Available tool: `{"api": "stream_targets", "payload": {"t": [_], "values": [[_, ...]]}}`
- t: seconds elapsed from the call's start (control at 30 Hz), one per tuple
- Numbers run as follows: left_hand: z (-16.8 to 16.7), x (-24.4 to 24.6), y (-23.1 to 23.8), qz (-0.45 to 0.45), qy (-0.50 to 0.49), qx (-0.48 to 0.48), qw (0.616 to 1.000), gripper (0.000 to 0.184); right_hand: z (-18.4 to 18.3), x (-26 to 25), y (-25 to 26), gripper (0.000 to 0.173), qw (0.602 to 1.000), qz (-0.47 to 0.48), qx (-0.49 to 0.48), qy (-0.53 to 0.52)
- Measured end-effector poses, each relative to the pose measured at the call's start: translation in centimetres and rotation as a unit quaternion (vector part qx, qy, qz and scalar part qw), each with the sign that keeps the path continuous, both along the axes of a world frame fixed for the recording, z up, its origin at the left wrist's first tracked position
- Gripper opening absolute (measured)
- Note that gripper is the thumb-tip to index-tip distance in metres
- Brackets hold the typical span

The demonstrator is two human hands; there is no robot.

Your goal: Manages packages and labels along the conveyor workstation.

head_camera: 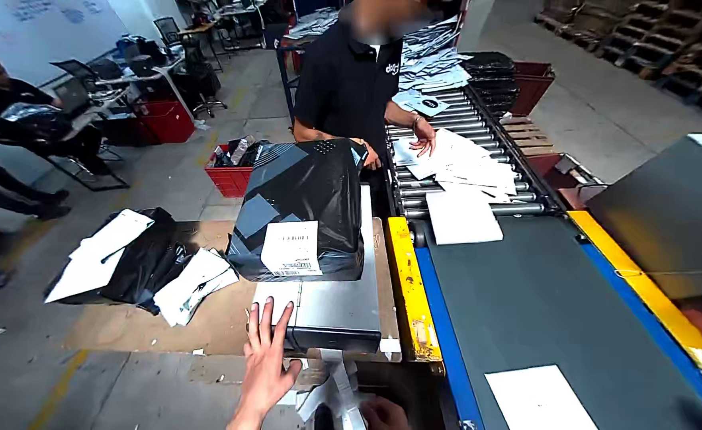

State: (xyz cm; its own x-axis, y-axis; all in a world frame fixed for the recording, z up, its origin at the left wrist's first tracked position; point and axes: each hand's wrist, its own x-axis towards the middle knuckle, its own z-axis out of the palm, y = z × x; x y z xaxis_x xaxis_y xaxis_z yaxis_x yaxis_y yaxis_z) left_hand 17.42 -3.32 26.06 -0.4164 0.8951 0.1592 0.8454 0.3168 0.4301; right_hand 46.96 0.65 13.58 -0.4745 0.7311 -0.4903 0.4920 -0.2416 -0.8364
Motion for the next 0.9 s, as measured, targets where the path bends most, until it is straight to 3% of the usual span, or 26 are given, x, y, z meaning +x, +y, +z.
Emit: {"api": "stream_targets", "payload": {"t": [0.07, 0.2, 0.3, 0.37, 0.47, 0.53, 0.67, 0.77, 0.8, 0.9], "values": [[0.1, -0.3, -0.3, -0.015, -0.010, -0.017, 1.000, 0.113, 0.4, -5.9, 0.0, 0.032, 0.994, -0.066, -0.058, 0.071], [-0.1, -1.0, -0.7, -0.040, -0.007, -0.015, 0.999, 0.115, 3.7, -13.0, 2.7, 0.033, 0.959, -0.215, -0.171, 0.073], [-0.6, -1.2, -1.0, -0.048, -0.008, 0.006, 0.999, 0.114, 5.2, -15.5, 3.6, 0.014, 0.925, -0.323, -0.181, 0.080], [-0.6, -1.0, -0.8, -0.055, -0.011, 0.015, 0.998, 0.111, 5.9, -14.8, 3.2, 0.007, 0.926, -0.334, -0.158, 0.082], [0.1, -0.7, -0.7, -0.073, -0.031, 0.012, 0.997, 0.110, 5.5, -8.3, 2.2, 0.022, 0.956, -0.260, -0.134, 0.033], [0.2, -0.6, -0.3, -0.084, -0.031, 0.022, 0.996, 0.107, 2.8, -1.0, 4.5, 0.026, 0.958, -0.275, -0.075, -0.012], [-0.2, -0.4, 0.2, -0.087, 0.000, 0.036, 0.996, 0.100, -0.5, 12.8, 17.4, 0.036, 0.920, -0.366, 0.042, -0.137], [-1.1, -0.4, 0.3, -0.081, 0.018, 0.053, 0.995, 0.093, -2.5, 18.3, 23.5, 0.040, 0.890, -0.394, 0.006, -0.229], [-1.2, -0.3, 0.2, -0.078, 0.026, 0.053, 0.995, 0.091, -3.1, 19.7, 23.2, 0.047, 0.882, -0.368, -0.027, -0.293], [-1.1, -0.7, 0.9, -0.080, 0.031, 0.047, 0.995, 0.090, -3.0, 22.7, 18.7, 0.091, 0.838, -0.280, -0.084, -0.461]]}}
